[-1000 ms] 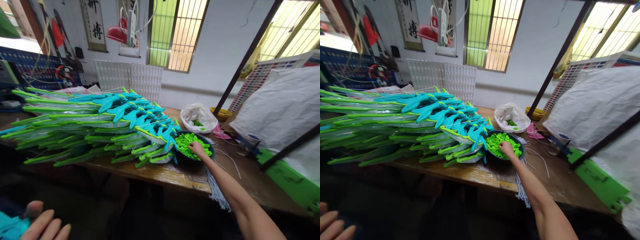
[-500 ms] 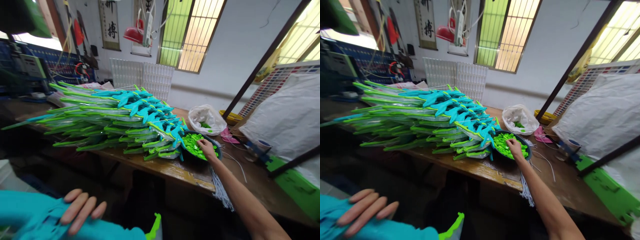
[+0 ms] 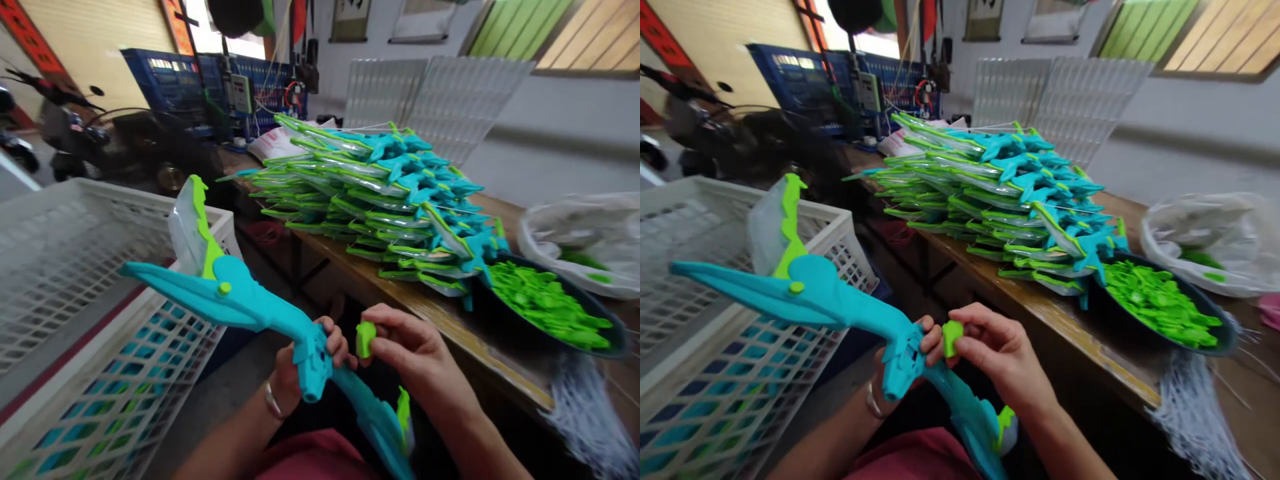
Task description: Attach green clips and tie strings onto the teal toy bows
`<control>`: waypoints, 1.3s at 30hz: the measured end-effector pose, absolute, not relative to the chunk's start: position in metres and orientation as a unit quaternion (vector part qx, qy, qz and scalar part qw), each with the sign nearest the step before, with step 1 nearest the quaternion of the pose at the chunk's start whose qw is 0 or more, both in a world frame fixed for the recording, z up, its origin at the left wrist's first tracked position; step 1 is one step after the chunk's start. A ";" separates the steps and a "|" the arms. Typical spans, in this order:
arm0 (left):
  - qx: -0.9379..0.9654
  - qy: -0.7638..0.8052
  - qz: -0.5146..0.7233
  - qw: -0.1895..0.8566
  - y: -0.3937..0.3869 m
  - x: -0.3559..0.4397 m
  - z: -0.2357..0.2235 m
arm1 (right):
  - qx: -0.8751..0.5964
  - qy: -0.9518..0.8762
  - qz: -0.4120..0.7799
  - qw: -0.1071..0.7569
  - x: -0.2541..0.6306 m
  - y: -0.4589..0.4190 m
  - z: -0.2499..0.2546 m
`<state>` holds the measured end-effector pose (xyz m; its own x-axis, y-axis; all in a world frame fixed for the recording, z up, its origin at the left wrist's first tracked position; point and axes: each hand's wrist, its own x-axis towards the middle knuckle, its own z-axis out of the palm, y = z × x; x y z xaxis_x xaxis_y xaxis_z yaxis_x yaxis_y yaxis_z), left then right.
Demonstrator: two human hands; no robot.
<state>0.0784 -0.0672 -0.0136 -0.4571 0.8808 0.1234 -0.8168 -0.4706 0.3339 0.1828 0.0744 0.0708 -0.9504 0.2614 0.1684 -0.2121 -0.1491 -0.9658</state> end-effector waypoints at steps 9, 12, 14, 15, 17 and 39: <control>0.047 0.210 0.844 0.491 -0.085 0.082 -0.013 | 0.051 -0.804 0.560 0.194 0.188 0.030 0.057; 0.050 0.198 0.840 0.503 -0.079 0.078 -0.027 | 0.086 -0.867 0.443 0.210 0.192 0.035 0.059; 0.048 0.196 0.838 0.507 -0.077 0.078 -0.030 | 0.102 -0.889 0.373 0.245 0.193 0.038 0.058; 0.049 0.195 0.838 0.507 -0.076 0.078 -0.030 | 0.109 -0.893 0.348 0.263 0.193 0.039 0.057; 0.055 0.194 0.838 0.508 -0.076 0.078 -0.028 | 0.114 -0.890 0.330 0.292 0.193 0.041 0.054; 0.135 0.185 0.828 0.511 -0.076 0.084 -0.032 | 0.115 -0.895 0.177 0.393 0.205 0.034 0.056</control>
<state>0.0835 -0.0756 -0.0323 -0.4406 0.8970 0.0351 -0.7973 -0.4090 0.4438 0.2047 0.0340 0.0559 -0.6643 -0.0669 0.7445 -0.3458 0.9105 -0.2267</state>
